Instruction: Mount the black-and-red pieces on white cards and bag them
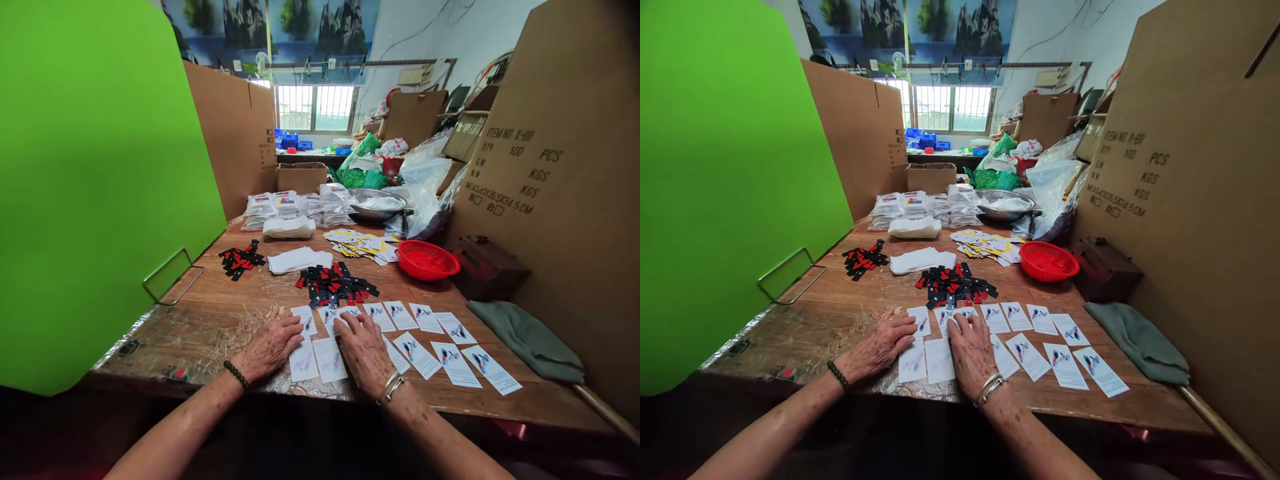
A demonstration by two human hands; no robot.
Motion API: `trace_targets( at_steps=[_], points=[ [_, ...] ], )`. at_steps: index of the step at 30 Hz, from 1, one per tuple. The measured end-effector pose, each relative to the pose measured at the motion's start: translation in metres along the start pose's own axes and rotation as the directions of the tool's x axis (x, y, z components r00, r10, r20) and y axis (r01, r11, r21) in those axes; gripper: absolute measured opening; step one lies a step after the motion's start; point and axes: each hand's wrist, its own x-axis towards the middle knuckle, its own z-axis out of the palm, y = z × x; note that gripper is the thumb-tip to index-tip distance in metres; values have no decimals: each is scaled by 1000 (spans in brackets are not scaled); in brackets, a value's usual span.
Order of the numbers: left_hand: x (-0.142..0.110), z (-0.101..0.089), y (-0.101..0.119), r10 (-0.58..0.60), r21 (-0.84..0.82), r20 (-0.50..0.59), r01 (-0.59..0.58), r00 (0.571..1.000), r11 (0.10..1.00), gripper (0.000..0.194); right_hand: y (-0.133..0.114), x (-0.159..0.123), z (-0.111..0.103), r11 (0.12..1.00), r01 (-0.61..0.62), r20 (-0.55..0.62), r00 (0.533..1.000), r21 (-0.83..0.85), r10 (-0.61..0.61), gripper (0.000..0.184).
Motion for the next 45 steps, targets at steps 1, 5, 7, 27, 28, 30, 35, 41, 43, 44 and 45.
trace_targets(
  at_steps=[1,5,7,27,28,30,35,41,43,44,45],
  points=[
    [1,0,-3,10,-1,12,-10,1000,1000,25,3,3,2,1000,6,31,999,4,-7,31],
    [14,4,-12,43,10,23,-43,999,999,26,18,22,13,1000,6,97,995,29,-9,36],
    [30,9,-17,53,26,7,-53,999,998,25,31,40,19,999,-21,87,996,50,17,36],
    [61,11,-31,-71,139,96,58,993,989,16,79,85,26,961,65,87,992,270,-91,23],
    [52,9,-26,-54,131,116,38,992,991,18,75,75,23,951,109,90,986,288,-140,21],
    [41,5,-21,-19,109,156,2,988,994,20,66,59,21,930,194,103,966,311,-236,20],
    [36,-5,-28,25,59,239,-40,971,997,17,48,43,24,935,193,115,965,298,-236,17],
    [9,-7,-8,42,17,104,-44,994,999,19,42,43,29,943,149,83,980,297,-181,16],
    [-5,-6,3,81,-21,94,-79,992,997,19,39,42,31,945,116,64,988,306,-142,15],
    [-12,-6,7,98,-41,101,-94,990,995,18,39,43,32,944,106,61,989,311,-131,15],
    [-17,-6,10,113,-60,109,-107,988,992,17,39,45,33,942,101,65,990,319,-128,15]
  ],
)
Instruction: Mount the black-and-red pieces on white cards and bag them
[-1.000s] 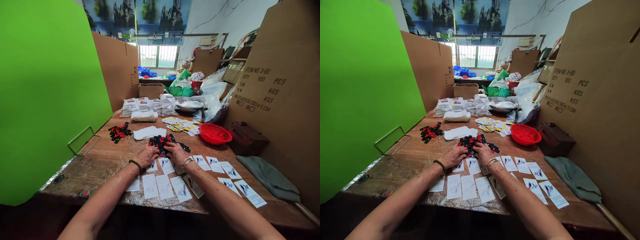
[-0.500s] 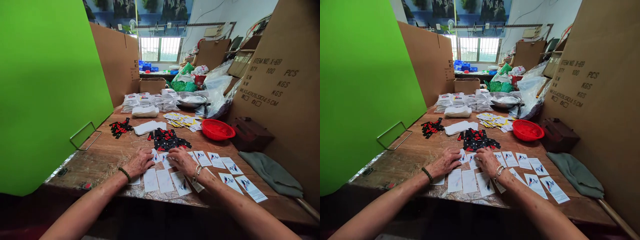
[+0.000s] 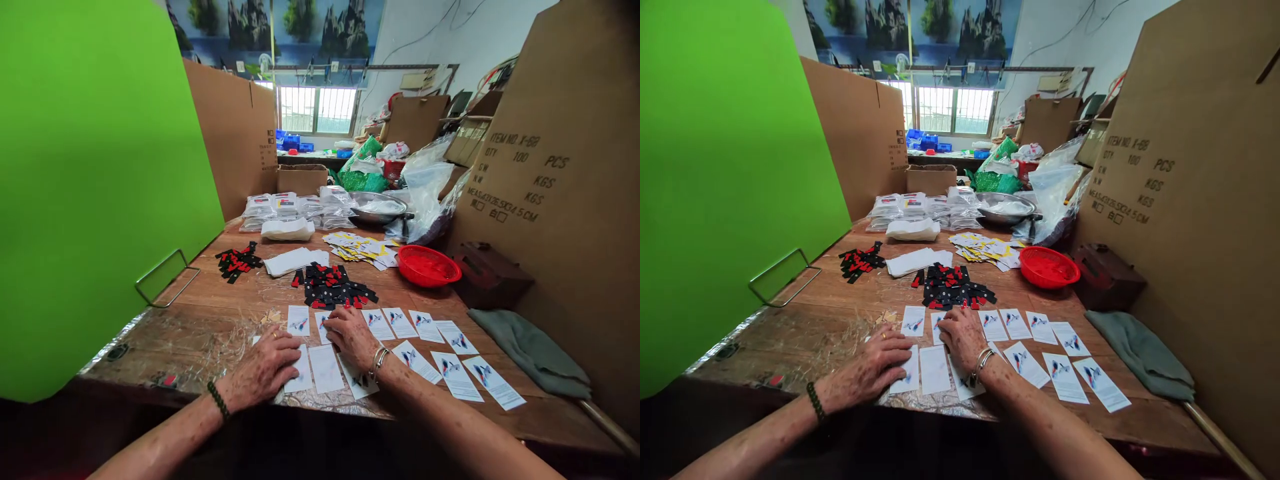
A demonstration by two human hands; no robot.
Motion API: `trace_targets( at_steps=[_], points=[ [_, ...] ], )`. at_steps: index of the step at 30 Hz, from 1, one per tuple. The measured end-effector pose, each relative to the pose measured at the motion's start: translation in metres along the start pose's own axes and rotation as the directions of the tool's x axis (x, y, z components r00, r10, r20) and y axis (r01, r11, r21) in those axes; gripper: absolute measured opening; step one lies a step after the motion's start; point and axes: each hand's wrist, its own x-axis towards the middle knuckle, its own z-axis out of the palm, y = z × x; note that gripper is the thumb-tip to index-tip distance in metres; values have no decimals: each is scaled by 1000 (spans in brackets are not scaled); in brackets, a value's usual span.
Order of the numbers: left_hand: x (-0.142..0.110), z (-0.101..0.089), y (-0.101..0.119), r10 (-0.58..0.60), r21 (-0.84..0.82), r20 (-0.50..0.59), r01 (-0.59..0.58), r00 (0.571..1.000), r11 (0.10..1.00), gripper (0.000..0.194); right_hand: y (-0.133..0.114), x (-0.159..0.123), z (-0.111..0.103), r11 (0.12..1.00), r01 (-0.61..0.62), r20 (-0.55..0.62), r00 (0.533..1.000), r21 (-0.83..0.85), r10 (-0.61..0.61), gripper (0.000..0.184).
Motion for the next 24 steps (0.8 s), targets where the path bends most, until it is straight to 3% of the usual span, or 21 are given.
trace_targets(
  at_steps=[3,6,9,11,17,20,24],
  points=[
    [-6,-2,-3,12,-27,7,-12,1000,1000,17,13,11,-5,999,-42,3,999,11,42,19],
    [6,-3,-20,-53,-7,-60,52,997,999,18,45,30,-17,974,-216,-37,976,-67,214,29],
    [40,4,-40,-123,18,-140,126,983,992,21,81,48,-30,914,-378,-36,925,-144,377,41],
    [72,12,-49,-118,47,-159,127,980,991,22,100,55,-34,902,-410,-19,911,-137,411,43],
    [158,35,-71,-144,159,-53,150,988,976,34,122,68,-28,905,-425,0,905,32,425,18],
    [175,40,-83,-193,176,-70,202,979,963,24,131,74,-23,859,-483,-23,869,170,494,11],
    [181,44,-89,-204,193,-97,219,974,956,19,143,79,-26,754,-545,-74,791,367,608,9]
  ],
)
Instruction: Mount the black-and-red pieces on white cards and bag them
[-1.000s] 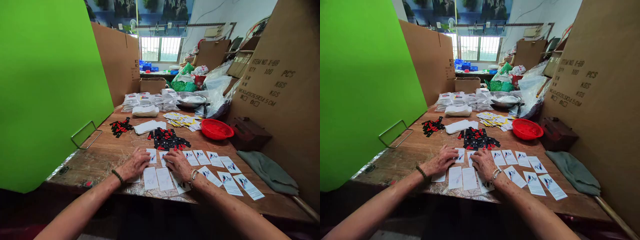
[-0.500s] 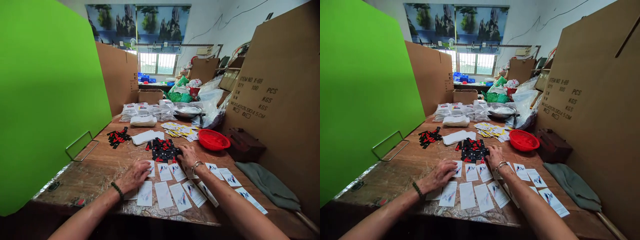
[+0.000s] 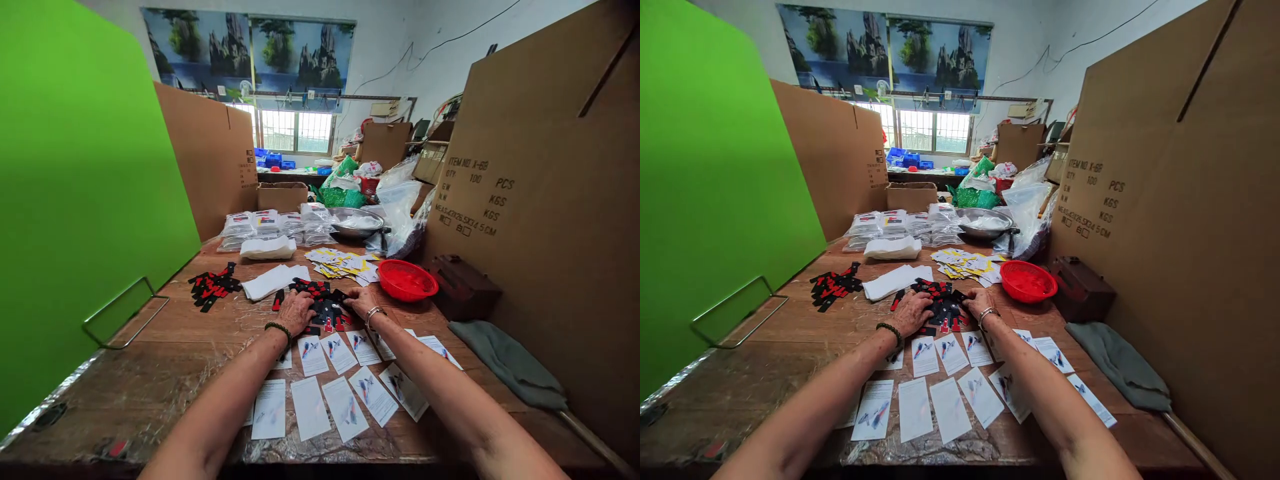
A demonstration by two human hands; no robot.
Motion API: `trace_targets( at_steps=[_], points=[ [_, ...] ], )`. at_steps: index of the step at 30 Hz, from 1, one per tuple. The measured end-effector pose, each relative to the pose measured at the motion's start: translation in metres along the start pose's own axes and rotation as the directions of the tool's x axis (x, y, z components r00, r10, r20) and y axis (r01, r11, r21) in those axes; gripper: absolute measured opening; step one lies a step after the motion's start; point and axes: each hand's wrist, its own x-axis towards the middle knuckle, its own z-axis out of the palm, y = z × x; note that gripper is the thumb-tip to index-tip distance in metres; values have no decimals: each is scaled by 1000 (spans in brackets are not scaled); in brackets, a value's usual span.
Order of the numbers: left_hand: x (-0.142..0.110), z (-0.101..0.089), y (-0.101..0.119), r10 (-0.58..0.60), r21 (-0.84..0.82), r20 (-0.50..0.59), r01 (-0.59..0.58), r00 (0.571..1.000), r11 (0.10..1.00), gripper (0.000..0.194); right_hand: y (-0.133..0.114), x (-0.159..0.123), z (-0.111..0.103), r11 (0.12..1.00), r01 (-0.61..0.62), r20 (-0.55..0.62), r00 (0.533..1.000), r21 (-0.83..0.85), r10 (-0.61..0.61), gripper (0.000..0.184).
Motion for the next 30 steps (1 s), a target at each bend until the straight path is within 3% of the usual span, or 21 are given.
trace_targets(
  at_steps=[5,11,14,19,21,24,26,30],
  points=[
    [1,-2,5,-45,-9,-47,45,998,999,20,2,0,-17,965,-107,-68,990,240,126,15],
    [10,-12,3,-158,-111,-146,142,977,984,23,-3,-12,-49,900,-167,-32,980,403,196,18],
    [15,-20,-3,-273,-201,-246,227,930,953,24,2,-26,-78,899,-194,2,978,392,210,17],
    [13,-33,-13,-488,-384,-343,354,803,853,30,25,-68,-126,933,-260,34,965,247,260,14],
    [7,-37,-10,-570,-548,-312,345,760,762,29,34,-85,-136,944,-275,24,961,180,275,14],
    [-5,-40,8,-664,-874,-157,210,731,438,27,46,-101,-139,952,-291,-2,956,93,292,14],
    [-13,-41,27,-648,-962,-51,136,760,235,30,51,-106,-135,953,-299,-23,954,44,300,14],
    [-27,-39,68,-559,-988,99,149,823,44,36,52,-109,-123,961,-272,-79,960,-43,268,15]
  ],
)
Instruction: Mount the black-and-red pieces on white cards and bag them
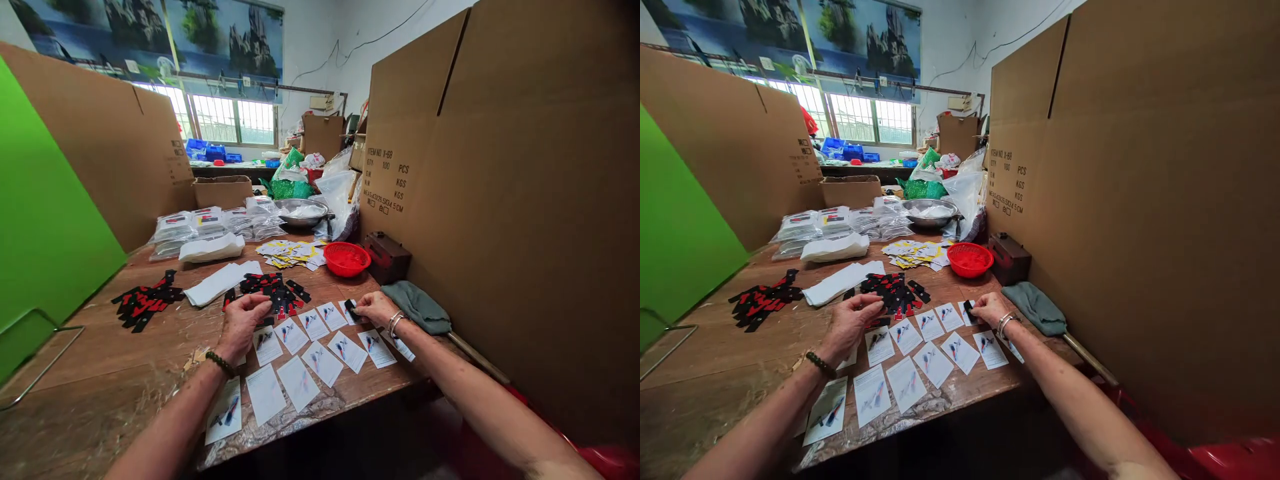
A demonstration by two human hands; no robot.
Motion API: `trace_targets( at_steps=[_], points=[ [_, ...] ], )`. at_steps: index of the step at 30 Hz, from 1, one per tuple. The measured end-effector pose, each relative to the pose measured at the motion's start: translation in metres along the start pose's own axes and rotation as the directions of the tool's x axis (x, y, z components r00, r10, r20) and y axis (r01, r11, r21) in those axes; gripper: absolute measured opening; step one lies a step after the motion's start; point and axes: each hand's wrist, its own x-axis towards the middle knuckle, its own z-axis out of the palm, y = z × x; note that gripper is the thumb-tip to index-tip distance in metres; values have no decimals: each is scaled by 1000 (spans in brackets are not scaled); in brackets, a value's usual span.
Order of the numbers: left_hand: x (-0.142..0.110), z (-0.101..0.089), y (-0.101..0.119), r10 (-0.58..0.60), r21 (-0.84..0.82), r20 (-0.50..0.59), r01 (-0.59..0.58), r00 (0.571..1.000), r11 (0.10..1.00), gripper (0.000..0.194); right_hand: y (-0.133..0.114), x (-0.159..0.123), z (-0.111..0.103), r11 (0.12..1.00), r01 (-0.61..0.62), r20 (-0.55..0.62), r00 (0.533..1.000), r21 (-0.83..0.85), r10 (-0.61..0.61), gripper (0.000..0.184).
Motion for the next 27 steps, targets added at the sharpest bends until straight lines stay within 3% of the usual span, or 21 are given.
trace_targets(
  at_steps=[4,6,8,11,13,15,17,20,23,27],
  points=[
    [-24,24,-5,-81,-5,138,83,987,997,35,-14,-12,6,991,118,-71,990,-62,-122,14],
    [-33,36,-9,-88,34,179,83,980,996,31,-29,-24,12,983,183,-47,982,-24,-184,10],
    [-41,47,-13,-72,76,206,57,976,995,25,-46,-41,21,970,202,51,976,138,-210,22],
    [-51,64,-20,-38,157,283,-7,958,988,17,-65,-63,34,884,108,213,951,455,-225,31],
    [-54,71,-24,-26,213,366,-56,930,975,14,-66,-67,34,839,68,238,944,539,-229,30],
    [-48,72,-26,17,319,408,-160,913,934,8,-56,-60,23,859,84,176,964,506,-198,29],
    [-32,67,-26,142,480,399,-339,906,809,8,-37,-43,2,929,117,44,989,351,-142,27],
    [6,55,-25,325,669,479,-579,815,466,19,-3,-15,-30,988,117,-71,991,105,-110,22],
    [44,50,-25,276,737,592,-647,757,196,29,24,-2,-44,998,67,-59,996,18,-66,19],
    [78,52,-28,101,738,669,-674,737,31,40,40,-1,-37,992,31,-47,998,-125,-37,14]
  ],
)
